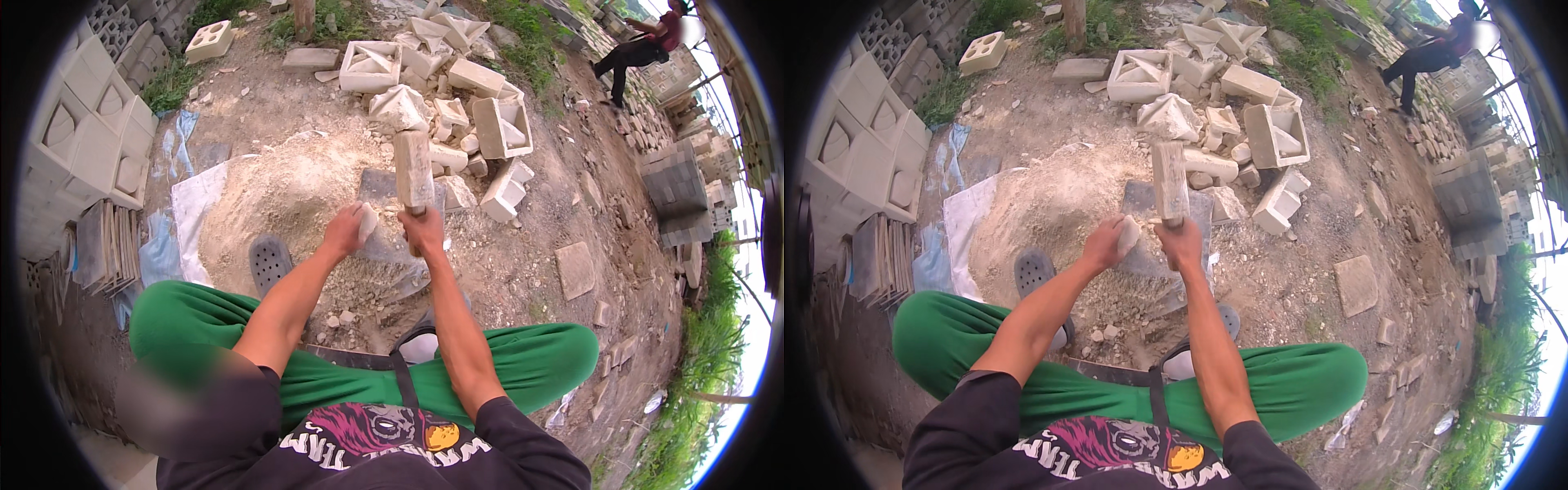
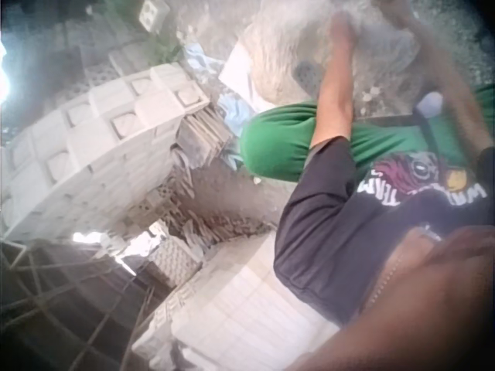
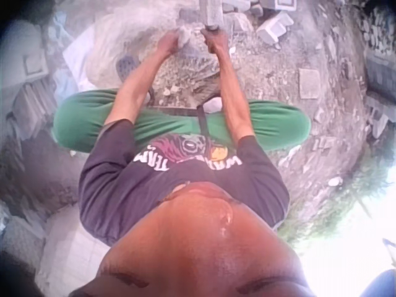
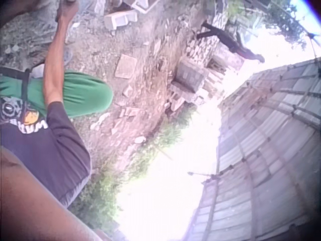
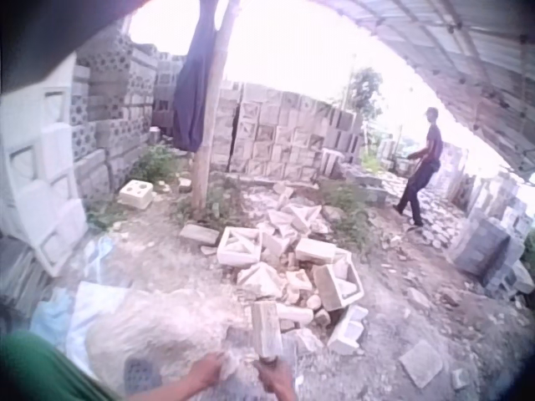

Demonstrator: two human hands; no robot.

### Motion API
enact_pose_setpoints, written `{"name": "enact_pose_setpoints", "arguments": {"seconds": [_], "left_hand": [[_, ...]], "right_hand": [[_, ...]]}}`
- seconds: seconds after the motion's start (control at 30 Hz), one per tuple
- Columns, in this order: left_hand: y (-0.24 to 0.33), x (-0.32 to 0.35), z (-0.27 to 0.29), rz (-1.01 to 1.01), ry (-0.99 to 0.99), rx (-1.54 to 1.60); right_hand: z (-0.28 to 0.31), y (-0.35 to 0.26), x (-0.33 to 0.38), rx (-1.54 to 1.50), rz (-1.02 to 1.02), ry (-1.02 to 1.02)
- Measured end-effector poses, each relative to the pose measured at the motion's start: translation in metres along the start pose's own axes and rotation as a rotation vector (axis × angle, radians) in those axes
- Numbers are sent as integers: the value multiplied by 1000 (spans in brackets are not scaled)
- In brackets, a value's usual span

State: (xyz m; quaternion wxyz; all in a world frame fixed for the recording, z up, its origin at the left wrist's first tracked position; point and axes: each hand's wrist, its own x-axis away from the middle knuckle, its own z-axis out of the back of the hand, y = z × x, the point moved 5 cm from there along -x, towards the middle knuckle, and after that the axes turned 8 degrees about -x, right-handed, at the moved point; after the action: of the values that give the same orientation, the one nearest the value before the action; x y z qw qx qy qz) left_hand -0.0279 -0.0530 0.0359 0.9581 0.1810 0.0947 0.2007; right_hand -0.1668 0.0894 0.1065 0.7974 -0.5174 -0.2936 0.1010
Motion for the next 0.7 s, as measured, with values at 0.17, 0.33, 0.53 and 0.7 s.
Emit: {"name": "enact_pose_setpoints", "arguments": {"seconds": [0.17, 0.33, 0.53, 0.7], "left_hand": [[0, 1, -2, 49, -32, 35], [11, -11, -10, 103, -108, 36], [21, -19, -8, 103, -118, -26], [11, -12, -11, 178, -104, -2]], "right_hand": [[-11, -6, 9, -36, 192, -20], [-33, 100, 1, -93, -116, -104], [-17, 97, -16, 3, -66, -84], [-1, 24, -7, -12, -61, -44]]}}
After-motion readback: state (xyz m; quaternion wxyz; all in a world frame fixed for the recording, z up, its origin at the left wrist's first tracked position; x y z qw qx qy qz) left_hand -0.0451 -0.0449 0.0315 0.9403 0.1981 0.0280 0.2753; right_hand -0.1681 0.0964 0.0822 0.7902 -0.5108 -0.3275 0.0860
